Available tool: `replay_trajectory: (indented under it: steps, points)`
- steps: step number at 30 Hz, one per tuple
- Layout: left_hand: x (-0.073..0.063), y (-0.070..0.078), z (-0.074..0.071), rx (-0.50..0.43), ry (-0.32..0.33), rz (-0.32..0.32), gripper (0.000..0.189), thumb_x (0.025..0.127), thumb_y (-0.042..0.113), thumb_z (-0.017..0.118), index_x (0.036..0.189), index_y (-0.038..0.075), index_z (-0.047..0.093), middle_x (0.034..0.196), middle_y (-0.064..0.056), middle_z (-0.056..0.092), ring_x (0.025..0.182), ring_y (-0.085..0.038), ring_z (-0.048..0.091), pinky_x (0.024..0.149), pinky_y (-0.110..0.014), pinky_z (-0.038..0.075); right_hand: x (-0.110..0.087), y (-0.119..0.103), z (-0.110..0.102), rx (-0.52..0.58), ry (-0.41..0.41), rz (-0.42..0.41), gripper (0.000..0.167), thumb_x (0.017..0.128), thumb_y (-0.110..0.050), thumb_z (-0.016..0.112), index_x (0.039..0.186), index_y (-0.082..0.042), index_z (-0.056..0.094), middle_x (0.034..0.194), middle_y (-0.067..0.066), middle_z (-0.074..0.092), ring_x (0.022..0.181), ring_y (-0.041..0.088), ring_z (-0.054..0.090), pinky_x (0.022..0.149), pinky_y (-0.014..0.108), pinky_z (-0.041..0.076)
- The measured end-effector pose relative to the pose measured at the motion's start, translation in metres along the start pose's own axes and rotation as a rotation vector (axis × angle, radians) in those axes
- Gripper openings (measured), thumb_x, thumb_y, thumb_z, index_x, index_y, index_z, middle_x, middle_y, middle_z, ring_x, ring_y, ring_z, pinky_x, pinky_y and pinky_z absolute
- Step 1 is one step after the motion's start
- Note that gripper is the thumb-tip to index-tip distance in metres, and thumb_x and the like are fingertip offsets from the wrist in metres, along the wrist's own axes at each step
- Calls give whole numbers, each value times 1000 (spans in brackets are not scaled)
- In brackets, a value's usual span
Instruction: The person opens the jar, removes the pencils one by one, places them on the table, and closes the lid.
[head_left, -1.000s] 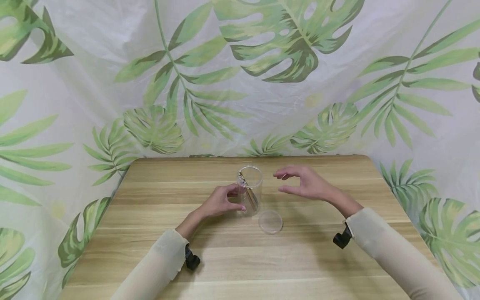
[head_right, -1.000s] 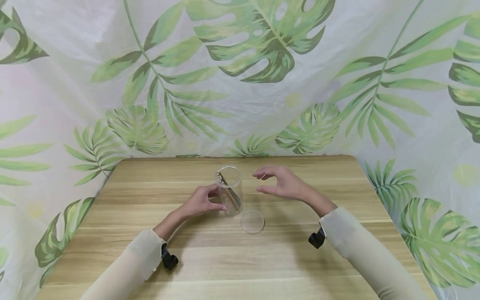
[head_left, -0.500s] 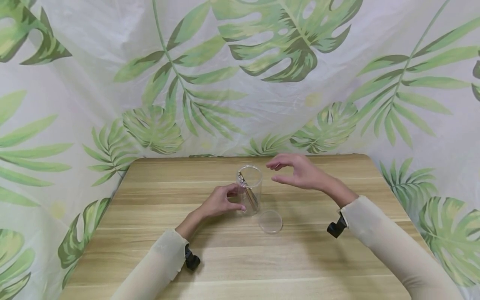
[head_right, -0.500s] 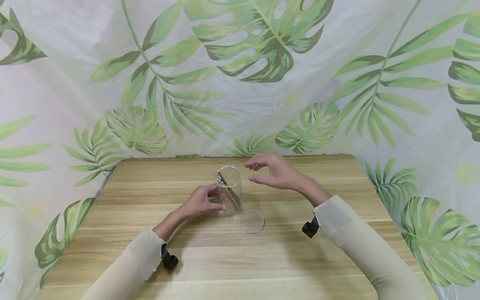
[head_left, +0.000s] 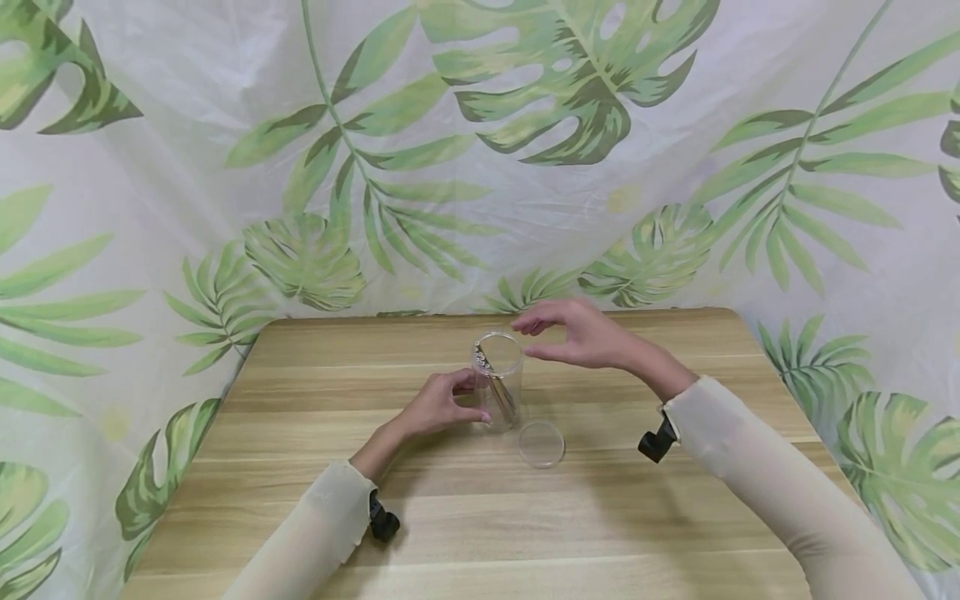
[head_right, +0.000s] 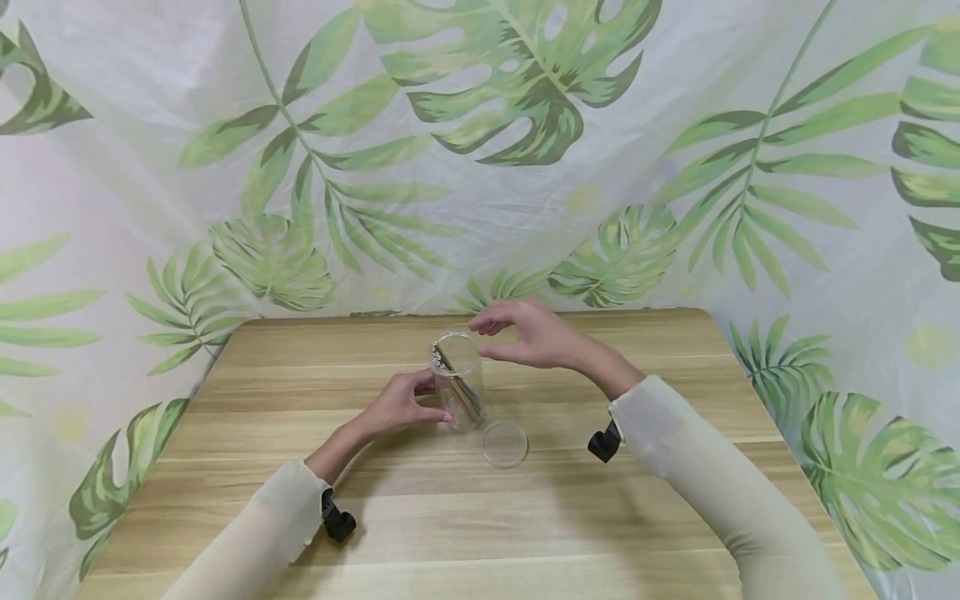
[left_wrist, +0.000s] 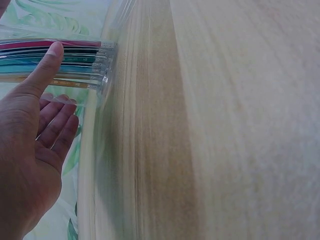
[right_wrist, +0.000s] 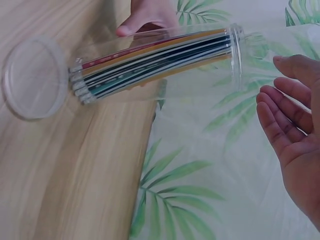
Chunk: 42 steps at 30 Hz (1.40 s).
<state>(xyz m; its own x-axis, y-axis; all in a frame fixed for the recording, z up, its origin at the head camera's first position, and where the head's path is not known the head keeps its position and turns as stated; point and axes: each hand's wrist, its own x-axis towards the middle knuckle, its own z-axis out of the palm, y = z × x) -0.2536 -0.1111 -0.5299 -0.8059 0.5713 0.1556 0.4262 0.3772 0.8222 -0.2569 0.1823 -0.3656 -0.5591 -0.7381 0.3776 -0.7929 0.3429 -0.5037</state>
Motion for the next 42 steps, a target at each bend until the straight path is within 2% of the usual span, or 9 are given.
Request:
replay_trajectory:
  steps: [5, 9, 12, 16, 19, 24, 31, 36, 42]
  points:
    - [-1, 0, -1, 0, 1, 4, 65, 77, 20, 97, 132, 2, 68, 129, -11, 74, 121, -28, 71, 108, -34, 55, 9, -4, 0, 7, -27, -11, 33, 94, -11, 81, 126, -2, 75, 116, 11, 77, 102, 24, 75, 93, 38, 63]
    - [-1, 0, -1, -3, 1, 8, 64, 77, 20, 97, 132, 2, 68, 128, -11, 74, 121, -28, 71, 108, -34, 55, 15, -6, 2, 24, -47, -21, 31, 95, -10, 80, 124, 0, 75, 117, 14, 77, 102, 27, 76, 93, 36, 63]
    - [-1, 0, -1, 3, 1, 10, 64, 77, 20, 97, 132, 2, 68, 128, -11, 75, 121, -28, 71, 108, -34, 55, 20, -8, 4, 32, -65, -21, 30, 95, -10, 80, 122, 1, 75, 117, 16, 77, 100, 27, 76, 92, 39, 64]
    - [-1, 0, -1, 10, 3, 10, 63, 78, 21, 97, 131, 3, 68, 128, -11, 75, 121, -29, 71, 108, -35, 56, 26, -10, 6, 15, -96, -10, 30, 94, -12, 82, 121, -2, 76, 116, 11, 78, 99, 20, 76, 90, 38, 64]
    - [-2, 0, -1, 9, 3, 9, 62, 78, 21, 97, 130, 4, 69, 128, -11, 75, 121, -29, 71, 108, -35, 56, 30, -10, 8, 4, -123, -3, 28, 93, -11, 82, 120, -4, 77, 116, 10, 78, 99, 19, 76, 90, 34, 63]
    - [-2, 0, -1, 7, -2, 8, 62, 79, 23, 96, 131, 4, 68, 129, -10, 74, 122, -29, 71, 108, -36, 56, 34, -10, 10, 12, -164, 5, 26, 95, -10, 80, 120, -2, 77, 117, 12, 77, 100, 26, 76, 90, 33, 63]
    - [-1, -1, 0, -6, -6, 4, 64, 80, 23, 95, 134, 3, 67, 131, -12, 73, 123, -31, 70, 109, -38, 55, 38, -9, 13, 6, -200, 7, 24, 95, -9, 79, 118, -1, 77, 114, 14, 78, 96, 17, 76, 88, 29, 63]
    - [-1, 0, 0, -6, -6, -4, 63, 79, 22, 96, 132, 3, 68, 130, -12, 73, 123, -30, 70, 109, -37, 55, 40, -9, 16, -29, -214, -5, 25, 95, -11, 80, 117, 0, 78, 112, 15, 79, 94, 17, 75, 87, 31, 63]
    - [-1, 1, -1, 2, 1, -4, 63, 78, 21, 96, 132, 3, 68, 129, -11, 74, 122, -29, 71, 109, -36, 55, 43, -8, 19, -64, -219, -25, 22, 94, -8, 80, 114, -1, 79, 108, 11, 80, 91, 16, 75, 84, 29, 62]
